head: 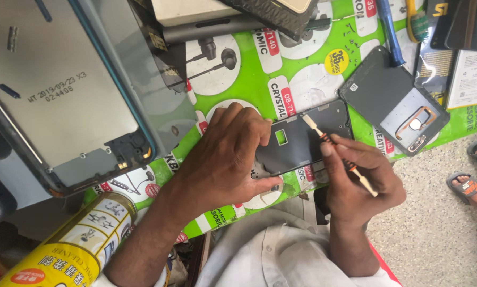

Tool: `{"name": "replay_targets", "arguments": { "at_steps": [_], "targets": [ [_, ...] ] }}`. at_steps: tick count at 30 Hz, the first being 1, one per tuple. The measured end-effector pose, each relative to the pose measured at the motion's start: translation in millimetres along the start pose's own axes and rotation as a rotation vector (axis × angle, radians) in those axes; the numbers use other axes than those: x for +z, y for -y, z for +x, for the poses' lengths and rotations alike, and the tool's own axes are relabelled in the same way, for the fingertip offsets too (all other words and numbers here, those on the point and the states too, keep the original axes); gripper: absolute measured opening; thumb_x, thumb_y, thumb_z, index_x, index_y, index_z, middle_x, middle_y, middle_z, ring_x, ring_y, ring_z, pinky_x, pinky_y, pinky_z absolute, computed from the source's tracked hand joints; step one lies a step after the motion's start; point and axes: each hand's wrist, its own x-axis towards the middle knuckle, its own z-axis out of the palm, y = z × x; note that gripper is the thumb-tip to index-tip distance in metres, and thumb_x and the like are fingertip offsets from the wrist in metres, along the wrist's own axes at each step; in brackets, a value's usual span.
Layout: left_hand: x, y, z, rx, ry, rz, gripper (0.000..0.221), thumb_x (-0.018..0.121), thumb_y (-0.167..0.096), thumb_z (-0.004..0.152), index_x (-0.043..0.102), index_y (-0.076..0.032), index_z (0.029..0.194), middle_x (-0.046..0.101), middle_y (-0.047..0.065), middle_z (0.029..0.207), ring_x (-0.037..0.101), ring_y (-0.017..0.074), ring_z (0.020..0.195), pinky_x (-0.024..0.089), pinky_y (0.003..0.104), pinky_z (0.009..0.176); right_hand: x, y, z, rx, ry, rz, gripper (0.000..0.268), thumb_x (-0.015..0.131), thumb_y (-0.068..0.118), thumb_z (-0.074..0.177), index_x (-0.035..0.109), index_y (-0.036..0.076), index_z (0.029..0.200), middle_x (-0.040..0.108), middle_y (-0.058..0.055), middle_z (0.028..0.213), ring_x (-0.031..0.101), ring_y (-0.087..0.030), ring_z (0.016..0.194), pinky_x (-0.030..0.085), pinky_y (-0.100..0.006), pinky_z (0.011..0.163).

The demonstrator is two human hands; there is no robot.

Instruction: The person disassembles a smartphone, removes the back cover, and uses a screwdriver to unscrew internal components. They handle the motherboard and battery, placing them on the workbench, and continue to manipulate the phone's internal parts.

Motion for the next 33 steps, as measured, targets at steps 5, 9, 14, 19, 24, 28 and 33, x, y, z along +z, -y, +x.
{"name": "replay_targets", "arguments": {
  "at_steps": [5,9,14,19,24,28,33],
  "targets": [
    [2,1,-2,0.009,-0.004,0.002,0.077,0.098,-0.025,0.062,0.042,-0.007,0.112,0.049,0.009,0.102,0.052,0.0301,0.098,0.039,0.046,0.085,-1,-3,-1,0.032,-0.044,0.021,0.016,0.084,-0.009,0.101,0.068,-0.006,0.098,0.075,-0.022,0.106,0.076,-0.021,0.100,0.060,-0.028,0.094],
    [3,2,-3,0.023,-0.026,-0.001,0.080,0.099,-0.025,0.060,0.042,-0.006,0.113,0.049,0.010,0.103,0.053,0.0309,0.099,0.040,0.046,0.086,7,3,-11,0.015,0.016,-0.044,0.015,0.084,-0.008,0.096,0.069,-0.004,0.097,0.075,-0.021,0.103,0.076,-0.021,0.096,0.060,-0.028,0.089],
    [8,4,-2,0.046,-0.062,0.023,0.084,0.100,-0.027,0.056,0.043,-0.006,0.114,0.049,0.010,0.103,0.052,0.0306,0.098,0.041,0.046,0.087,-1,2,4,-0.007,-0.013,-0.043,0.015,0.083,-0.009,0.101,0.069,-0.006,0.096,0.076,-0.021,0.105,0.076,-0.021,0.099,0.061,-0.029,0.094],
    [10,6,-3,0.058,-0.068,0.022,0.083,0.101,-0.026,0.055,0.043,-0.006,0.112,0.048,0.009,0.102,0.052,0.0301,0.097,0.040,0.046,0.086,5,7,-2,0.035,0.004,0.058,0.014,0.083,-0.008,0.097,0.069,-0.004,0.098,0.075,-0.020,0.105,0.076,-0.020,0.097,0.062,-0.028,0.087],
    [9,4,-3,0.063,-0.070,0.041,0.085,0.101,-0.028,0.054,0.043,-0.005,0.112,0.048,0.010,0.102,0.052,0.0302,0.097,0.040,0.045,0.085,10,16,-6,0.065,0.063,0.048,0.015,0.083,-0.007,0.095,0.069,-0.004,0.096,0.077,-0.020,0.107,0.076,-0.019,0.096,0.060,-0.028,0.088],
    [8,3,-4,0.059,-0.061,0.056,0.086,0.101,-0.027,0.055,0.042,-0.004,0.112,0.048,0.011,0.101,0.052,0.0311,0.097,0.040,0.045,0.085,4,15,4,0.156,0.028,0.117,0.013,0.083,-0.006,0.097,0.070,-0.004,0.100,0.077,-0.019,0.109,0.075,-0.018,0.099,0.061,-0.028,0.094],
    [11,5,-3,0.041,-0.062,0.061,0.087,0.101,-0.026,0.051,0.042,-0.004,0.111,0.050,0.011,0.100,0.052,0.0321,0.097,0.040,0.046,0.084,11,19,-7,0.140,0.078,0.113,0.015,0.082,-0.005,0.093,0.069,-0.004,0.098,0.076,-0.018,0.108,0.075,-0.018,0.099,0.060,-0.027,0.088]
  ]
}}
